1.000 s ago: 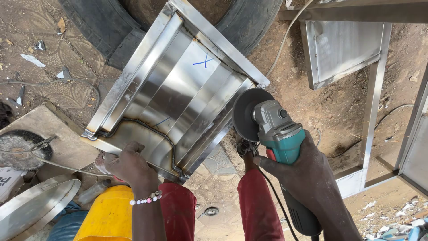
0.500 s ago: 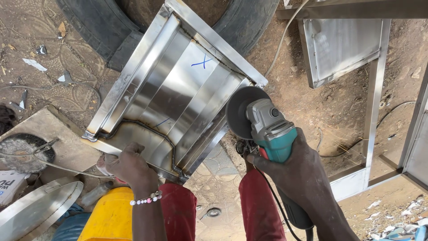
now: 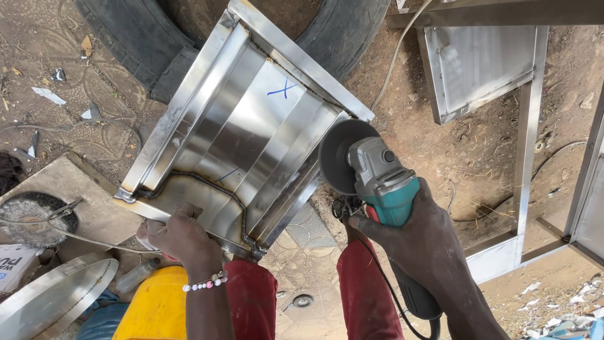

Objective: Grinding the edges of a stainless steel metal box using a handheld angle grinder

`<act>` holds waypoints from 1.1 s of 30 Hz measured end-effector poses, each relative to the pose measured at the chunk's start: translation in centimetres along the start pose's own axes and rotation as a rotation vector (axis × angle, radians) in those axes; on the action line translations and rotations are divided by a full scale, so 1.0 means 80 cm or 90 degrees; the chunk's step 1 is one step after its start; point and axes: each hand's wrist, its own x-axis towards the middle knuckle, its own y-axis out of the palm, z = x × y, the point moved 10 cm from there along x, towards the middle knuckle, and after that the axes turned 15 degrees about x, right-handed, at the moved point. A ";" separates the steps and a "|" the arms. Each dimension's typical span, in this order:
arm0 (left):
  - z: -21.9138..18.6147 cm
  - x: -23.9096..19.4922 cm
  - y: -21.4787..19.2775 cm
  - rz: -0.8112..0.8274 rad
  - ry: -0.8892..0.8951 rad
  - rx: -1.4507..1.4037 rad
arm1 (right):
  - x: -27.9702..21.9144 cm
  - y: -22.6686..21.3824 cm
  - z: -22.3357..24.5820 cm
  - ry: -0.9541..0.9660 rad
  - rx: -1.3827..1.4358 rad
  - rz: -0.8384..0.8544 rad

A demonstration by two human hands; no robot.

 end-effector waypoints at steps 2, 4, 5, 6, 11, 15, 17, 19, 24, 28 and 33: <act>-0.006 -0.003 0.000 -0.002 0.004 -0.005 | 0.000 0.000 0.000 0.006 -0.004 0.003; 0.001 0.005 0.002 0.000 0.007 -0.011 | 0.000 0.001 -0.002 0.012 -0.006 0.001; 0.008 0.015 0.003 0.002 0.023 -0.026 | 0.001 0.001 -0.001 0.007 0.008 -0.001; 0.014 0.024 0.005 0.005 0.038 -0.042 | 0.002 0.000 0.001 0.001 0.021 -0.003; -0.035 -0.023 -0.001 0.018 0.057 0.032 | -0.001 0.003 0.001 0.013 0.015 0.013; -0.034 -0.022 0.001 0.028 0.059 0.009 | 0.002 0.005 -0.003 0.000 0.035 0.017; -0.036 -0.026 0.000 0.022 0.048 0.019 | -0.002 0.003 0.000 0.013 0.027 0.020; -0.038 -0.030 -0.004 0.015 0.038 0.030 | -0.005 0.004 -0.001 0.026 0.020 0.024; -0.032 -0.028 0.000 0.034 0.012 0.025 | 0.004 0.007 -0.010 -0.016 0.034 0.027; -0.034 -0.029 -0.004 0.014 0.028 0.005 | 0.004 0.003 -0.010 0.016 0.040 0.018; -0.041 -0.029 -0.003 0.043 0.087 0.014 | 0.003 0.007 -0.013 0.027 0.053 0.049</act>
